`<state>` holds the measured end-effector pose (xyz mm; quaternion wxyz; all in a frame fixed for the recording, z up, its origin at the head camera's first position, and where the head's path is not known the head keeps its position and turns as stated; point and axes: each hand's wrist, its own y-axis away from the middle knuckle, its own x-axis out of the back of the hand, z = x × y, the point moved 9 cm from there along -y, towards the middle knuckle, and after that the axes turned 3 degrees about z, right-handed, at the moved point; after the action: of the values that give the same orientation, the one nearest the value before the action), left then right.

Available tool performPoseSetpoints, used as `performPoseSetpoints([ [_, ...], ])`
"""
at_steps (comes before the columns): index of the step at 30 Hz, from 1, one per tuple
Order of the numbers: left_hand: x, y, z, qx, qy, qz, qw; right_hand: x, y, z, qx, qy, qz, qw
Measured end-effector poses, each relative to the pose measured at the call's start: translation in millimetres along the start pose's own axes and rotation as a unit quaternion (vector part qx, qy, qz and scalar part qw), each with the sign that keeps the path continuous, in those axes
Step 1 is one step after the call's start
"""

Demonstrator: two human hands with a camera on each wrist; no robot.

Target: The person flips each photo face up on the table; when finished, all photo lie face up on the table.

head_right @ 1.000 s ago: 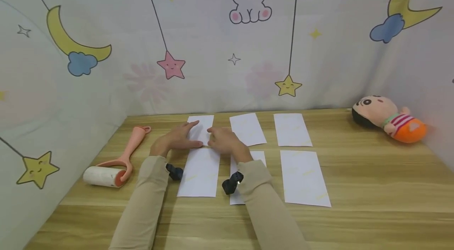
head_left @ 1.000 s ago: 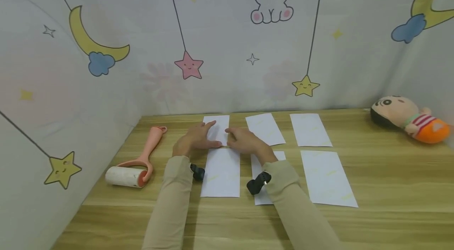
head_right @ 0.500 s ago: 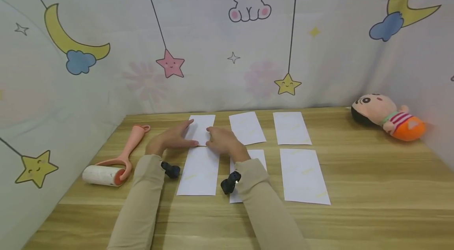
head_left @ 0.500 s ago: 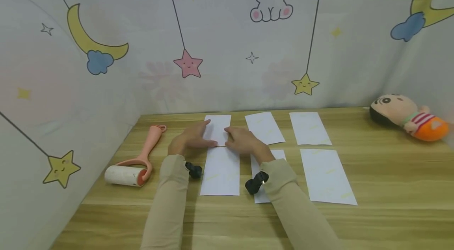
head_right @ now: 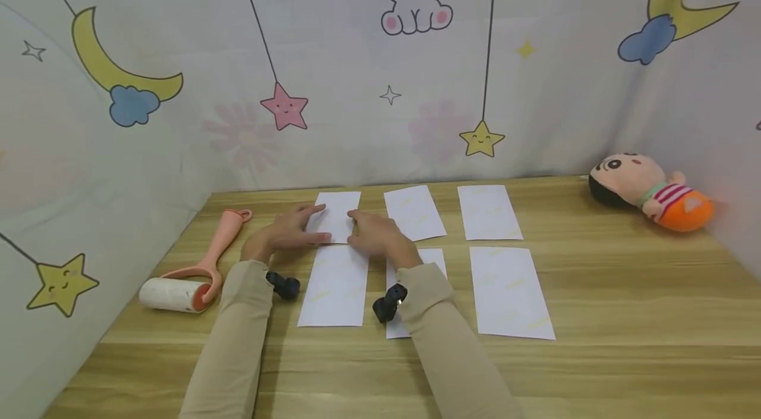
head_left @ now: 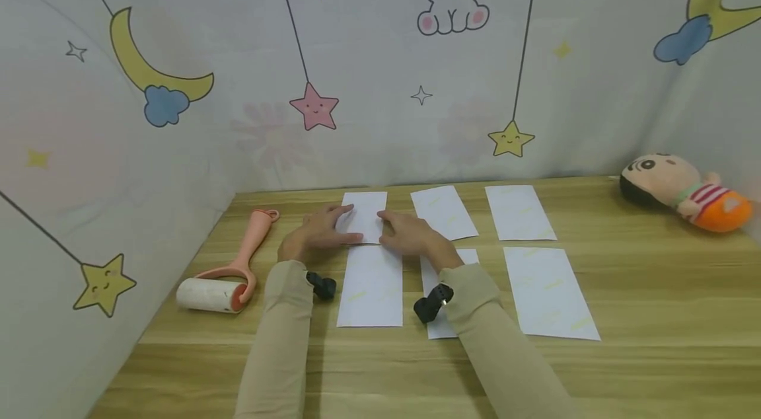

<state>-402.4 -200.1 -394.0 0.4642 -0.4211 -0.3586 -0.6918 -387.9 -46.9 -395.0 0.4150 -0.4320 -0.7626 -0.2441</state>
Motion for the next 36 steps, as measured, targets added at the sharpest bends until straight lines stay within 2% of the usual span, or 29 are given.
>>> performPoseSetpoints([
  [4, 0.1, 0.4, -1.2, -0.011, 0.024, 0.001, 0.9996, 0, -1, 0, 0.000, -0.015, -0.004, 1.000],
  [9, -0.9, 1.8, 0.2, -0.009, 0.042, -0.005, 0.9991, 2, 0, 0, 0.000, -0.030, -0.003, 1.000],
  [16, 1.3, 2.8, 8.8, -0.019, 0.033, -0.004, 0.9993, 5, 1, -1, 0.005, -0.044, -0.005, 0.999],
  [24, 1.3, 2.0, 3.4, -0.010, 0.023, -0.001, 0.9997, 2, -2, 1, -0.001, -0.078, -0.006, 0.997],
  [30, 4.8, 1.4, 5.0, -0.014, 0.028, 0.007, 0.9995, 9, -2, 5, -0.021, -0.113, 0.021, 0.993],
  [36, 3.1, -0.1, 7.6, -0.022, 0.023, 0.004, 0.9995, 13, -3, 2, -0.007, -0.146, 0.050, 0.988],
])
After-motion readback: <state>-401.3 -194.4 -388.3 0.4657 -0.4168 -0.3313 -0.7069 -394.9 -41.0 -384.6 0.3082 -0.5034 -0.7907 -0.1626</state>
